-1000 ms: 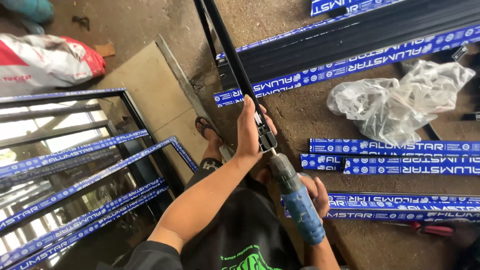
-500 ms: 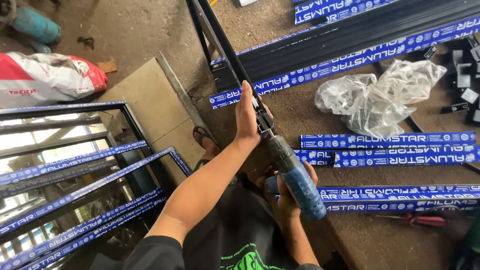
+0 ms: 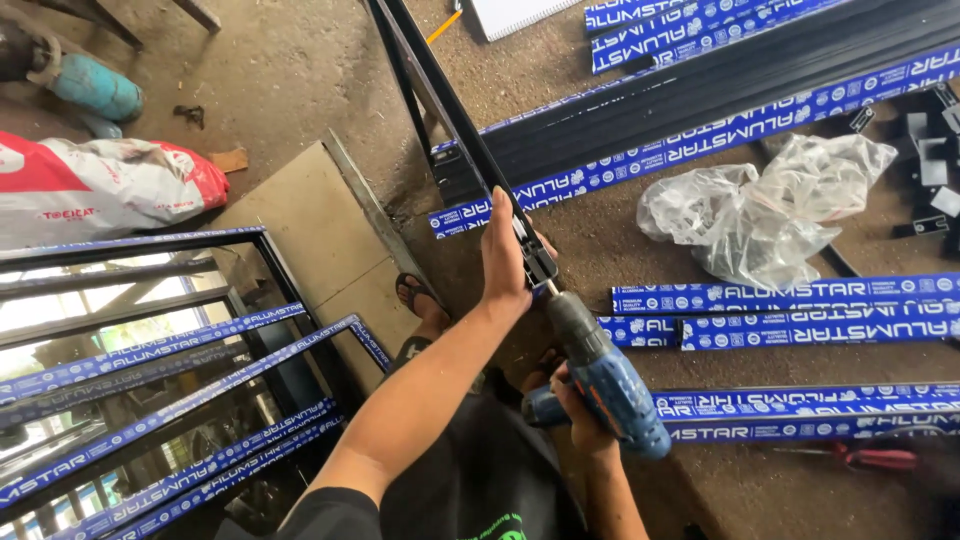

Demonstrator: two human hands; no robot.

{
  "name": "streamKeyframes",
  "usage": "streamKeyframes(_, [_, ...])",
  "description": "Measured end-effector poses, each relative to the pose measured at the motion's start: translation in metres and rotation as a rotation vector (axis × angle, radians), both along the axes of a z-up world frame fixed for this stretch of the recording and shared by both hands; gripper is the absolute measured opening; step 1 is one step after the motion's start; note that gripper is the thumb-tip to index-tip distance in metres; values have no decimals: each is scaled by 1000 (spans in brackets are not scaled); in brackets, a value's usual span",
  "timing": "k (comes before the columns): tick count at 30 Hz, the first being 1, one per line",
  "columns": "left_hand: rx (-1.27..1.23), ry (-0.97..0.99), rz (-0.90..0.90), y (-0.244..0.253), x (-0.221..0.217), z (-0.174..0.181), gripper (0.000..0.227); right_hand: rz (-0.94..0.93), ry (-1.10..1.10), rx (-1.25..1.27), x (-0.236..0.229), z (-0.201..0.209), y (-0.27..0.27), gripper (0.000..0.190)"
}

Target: The person assembles aluminum window frames by inserting corner connectors into the ends of aluminum profiles and securing them with a cordless drill. The person handles multiple profiles and connectors, aligning them and drilling to fasten the joints.

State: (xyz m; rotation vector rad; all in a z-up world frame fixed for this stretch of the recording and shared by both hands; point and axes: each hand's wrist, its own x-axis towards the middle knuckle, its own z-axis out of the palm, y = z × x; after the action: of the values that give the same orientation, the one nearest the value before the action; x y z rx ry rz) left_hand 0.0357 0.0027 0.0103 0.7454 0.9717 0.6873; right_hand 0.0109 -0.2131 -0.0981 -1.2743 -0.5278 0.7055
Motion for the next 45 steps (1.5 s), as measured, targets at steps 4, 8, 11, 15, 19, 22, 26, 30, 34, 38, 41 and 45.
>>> streamKeyframes(4, [2,12,-38,-2,-2,-4,58,-41,-221,-126,1,16,-5,1])
streamKeyframes(8, [32,-2,-110,-4,-7,0,57,-188,-1,6,-9,17,-8,43])
streamKeyframes(11, [-33,-34,-319,5,-19,8,53,-174,-153,-312,0,7,-22,12])
streamKeyframes(15, [-8,77,-619,23,-45,15,79,-61,-192,-353,12,61,-10,14])
streamKeyframes(19, [-38,-60,-617,34,-58,16,65,-183,-185,-445,2,62,-27,48])
streamKeyframes(22, [-11,-78,-628,41,-58,30,45,-205,-123,-541,3,102,-8,43])
streamKeyframes(26, [33,79,-683,44,-53,43,49,-252,-216,-399,-1,86,-9,33])
streamKeyframes(30, [67,62,-744,52,-56,37,31,-95,-118,35,11,46,-15,31])
streamKeyframes(34, [174,104,-843,59,-57,38,42,-75,-145,-157,17,18,-45,46])
streamKeyframes(38, [170,245,-893,60,-60,37,61,-199,-237,-318,-8,56,-23,43])
streamKeyframes(41, [189,213,-859,56,-62,27,64,-370,-246,17,-15,-9,-26,38])
streamKeyframes(45, [162,240,-859,51,-64,21,63,-129,-50,-160,-2,-3,-44,18])
